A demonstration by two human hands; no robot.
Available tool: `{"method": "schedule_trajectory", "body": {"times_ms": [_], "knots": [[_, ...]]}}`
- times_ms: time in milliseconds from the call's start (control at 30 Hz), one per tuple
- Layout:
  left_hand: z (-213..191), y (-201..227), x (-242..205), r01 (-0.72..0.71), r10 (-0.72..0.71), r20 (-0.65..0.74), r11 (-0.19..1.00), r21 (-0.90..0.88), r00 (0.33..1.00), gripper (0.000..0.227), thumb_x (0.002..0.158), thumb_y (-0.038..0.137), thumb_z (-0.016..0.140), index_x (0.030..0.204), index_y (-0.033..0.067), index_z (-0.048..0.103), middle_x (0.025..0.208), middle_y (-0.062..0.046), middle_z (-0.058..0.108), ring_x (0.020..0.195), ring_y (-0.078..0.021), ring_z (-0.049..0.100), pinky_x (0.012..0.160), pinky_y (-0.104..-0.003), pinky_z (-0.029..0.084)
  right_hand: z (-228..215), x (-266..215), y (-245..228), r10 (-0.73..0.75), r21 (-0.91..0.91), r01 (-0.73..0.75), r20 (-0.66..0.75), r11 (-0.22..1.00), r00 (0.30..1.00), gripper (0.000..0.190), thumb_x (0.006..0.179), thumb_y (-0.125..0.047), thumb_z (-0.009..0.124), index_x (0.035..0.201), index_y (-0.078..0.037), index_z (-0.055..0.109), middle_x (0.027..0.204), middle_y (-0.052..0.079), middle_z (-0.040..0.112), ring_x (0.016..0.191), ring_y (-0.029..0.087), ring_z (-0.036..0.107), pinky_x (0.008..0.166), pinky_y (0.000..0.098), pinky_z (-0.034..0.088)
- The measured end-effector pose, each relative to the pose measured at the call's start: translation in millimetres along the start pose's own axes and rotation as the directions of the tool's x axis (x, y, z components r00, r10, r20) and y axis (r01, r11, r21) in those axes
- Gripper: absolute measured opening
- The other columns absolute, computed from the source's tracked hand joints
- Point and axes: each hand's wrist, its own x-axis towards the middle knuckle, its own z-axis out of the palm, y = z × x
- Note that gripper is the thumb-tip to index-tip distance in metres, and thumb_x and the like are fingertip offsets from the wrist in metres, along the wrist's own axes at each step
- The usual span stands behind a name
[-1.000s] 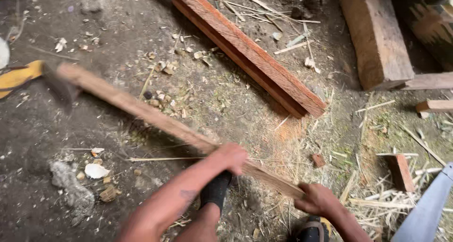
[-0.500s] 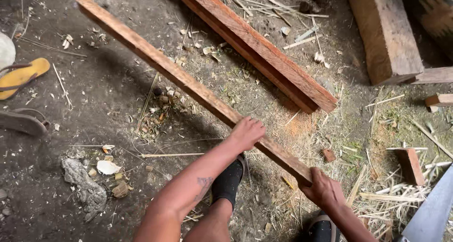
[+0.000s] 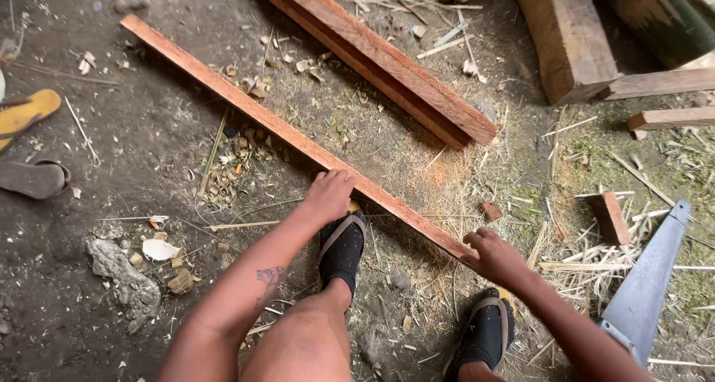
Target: The person measures and marks wooden planks, then saws them to length. They retrieve nails and a hammer, then assemble the cut pieces into a rectangular wooden frame by hammering nails at the joints. The completed frame is lifted and set aside.
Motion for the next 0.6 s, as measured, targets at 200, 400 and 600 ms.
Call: {"method": "schedule_trajectory", "body": {"times_ms": [200, 400, 600], "knots": [[-68, 10, -35, 0.155, -0.159, -0.015, 0.973, -0.170, 0.987, 0.042, 0.089, 0.022, 0.068, 0.126, 0.0028, 0.061, 0.127, -0.019, 0.060, 0.118, -0.0380, 0.056, 0.101, -0.051, 0.045, -108, -31, -6, -0.280, -0.279, 0.280, 0.043, 0.918, 0.959, 0.023, 0.100, -0.022, 0.053, 0.094, -0.009, 0.071, 0.079, 0.009, 0.074, 0.067, 0.023, 0.071, 0.058, 0.0381, 0.060], [-106, 49, -76, 0.175, -0.167, 0.052, 0.933, -0.314, 0.985, 0.035, 0.092, 0.024, 0.065, 0.117, 0.0005, 0.067, 0.114, -0.019, 0.071, 0.107, -0.0327, 0.070, 0.097, -0.045, 0.054, -146, -12, -30, 0.045, -0.563, 0.070, 0.189, 0.823, 0.981, 0.029, 0.109, -0.018, 0.043, 0.099, -0.007, 0.069, 0.077, 0.011, 0.070, 0.057, 0.015, 0.063, 0.043, 0.0262, 0.051], [-40, 44, -69, 0.199, -0.152, 0.134, 0.853, -0.483, 0.979, 0.038, 0.089, 0.027, 0.065, 0.120, 0.0060, 0.069, 0.116, -0.012, 0.074, 0.106, -0.0263, 0.072, 0.095, -0.041, 0.056, -10, 23, -25, -0.090, -0.269, 0.012, -0.283, 0.963, 0.955, 0.063, 0.068, -0.038, 0.079, 0.115, 0.002, 0.064, 0.105, 0.025, 0.067, 0.087, 0.038, 0.064, 0.068, 0.0528, 0.055]]}}
